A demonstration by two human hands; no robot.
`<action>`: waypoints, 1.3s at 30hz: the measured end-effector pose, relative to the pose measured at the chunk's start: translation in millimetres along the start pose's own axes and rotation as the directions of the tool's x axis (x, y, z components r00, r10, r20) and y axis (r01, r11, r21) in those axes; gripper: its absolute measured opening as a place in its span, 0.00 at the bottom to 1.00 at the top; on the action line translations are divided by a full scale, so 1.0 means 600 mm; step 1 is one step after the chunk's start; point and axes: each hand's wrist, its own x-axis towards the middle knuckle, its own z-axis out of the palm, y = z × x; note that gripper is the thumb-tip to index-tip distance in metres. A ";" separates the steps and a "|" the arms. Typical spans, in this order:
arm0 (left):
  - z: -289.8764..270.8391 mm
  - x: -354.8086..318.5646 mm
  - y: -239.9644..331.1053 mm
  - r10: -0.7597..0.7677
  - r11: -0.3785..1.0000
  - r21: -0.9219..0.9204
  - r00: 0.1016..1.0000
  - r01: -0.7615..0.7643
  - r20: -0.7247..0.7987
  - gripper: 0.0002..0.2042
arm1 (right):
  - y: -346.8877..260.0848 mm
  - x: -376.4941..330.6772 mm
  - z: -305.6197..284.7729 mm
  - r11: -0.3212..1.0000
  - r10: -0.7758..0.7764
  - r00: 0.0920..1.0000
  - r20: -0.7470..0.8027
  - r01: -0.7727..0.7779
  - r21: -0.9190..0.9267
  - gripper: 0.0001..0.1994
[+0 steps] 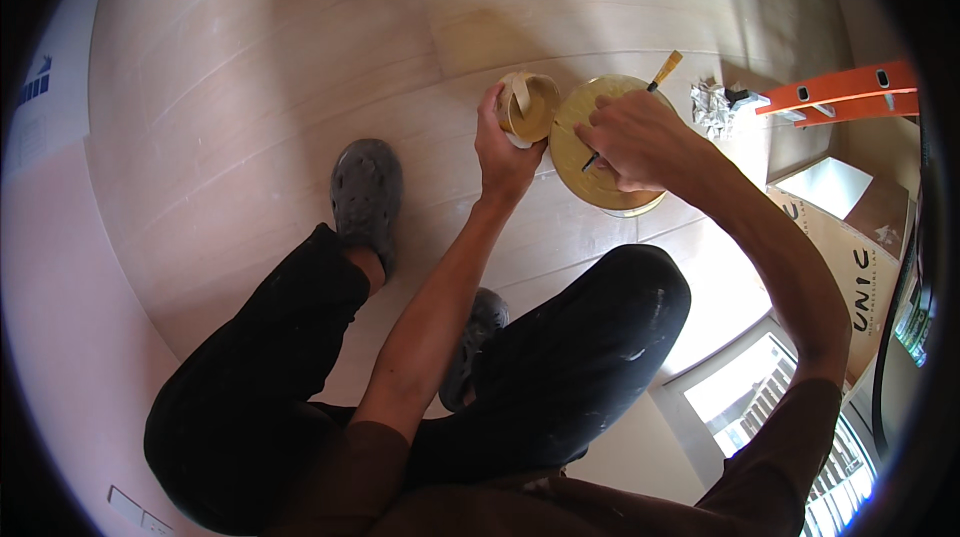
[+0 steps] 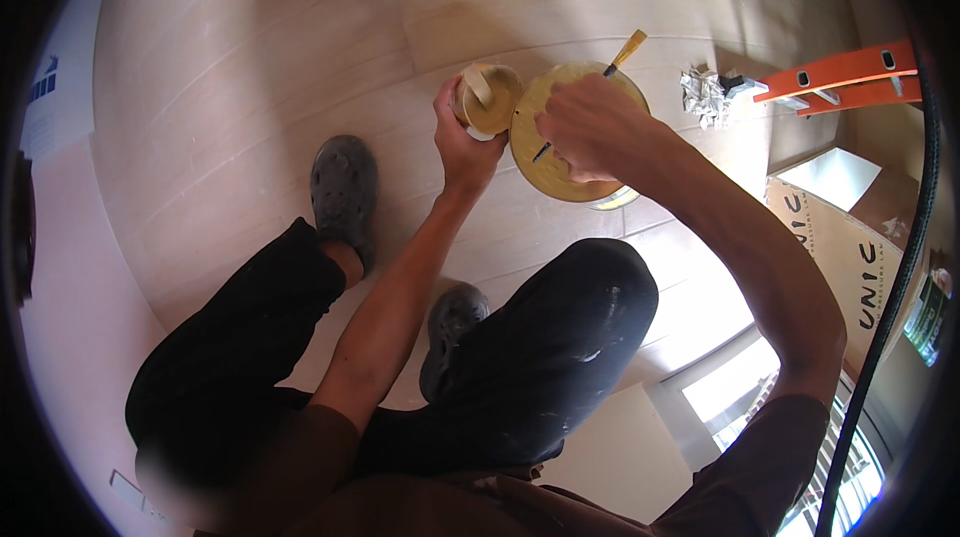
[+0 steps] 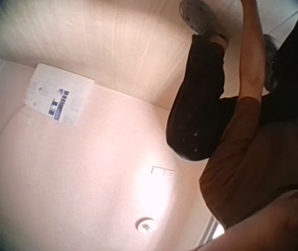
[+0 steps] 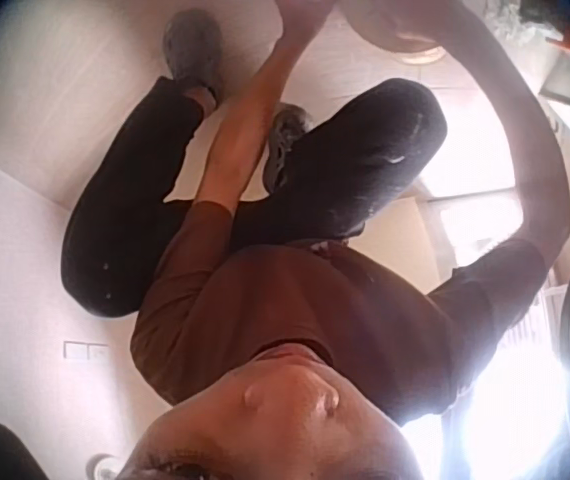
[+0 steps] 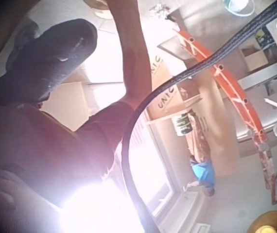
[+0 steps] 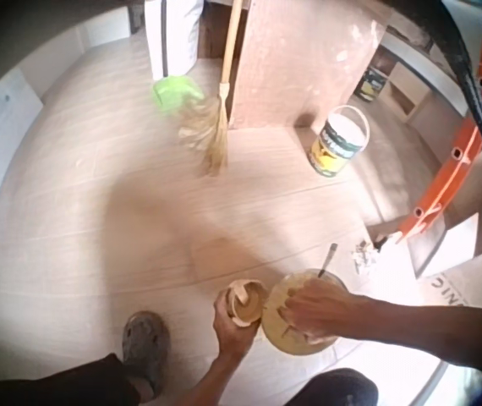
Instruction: The person wipes the underside of a bathroom vanity cabinet with a cloth, then walks to a workbench, picks up a small container, and mixes a yellow paste with a wooden stick.
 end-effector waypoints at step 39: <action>0.042 -0.039 0.042 -0.072 0.955 -0.288 0.997 0.068 -0.006 0.43 | -0.014 -0.086 0.013 0.998 0.051 0.989 -0.138 -0.046 0.041 0.09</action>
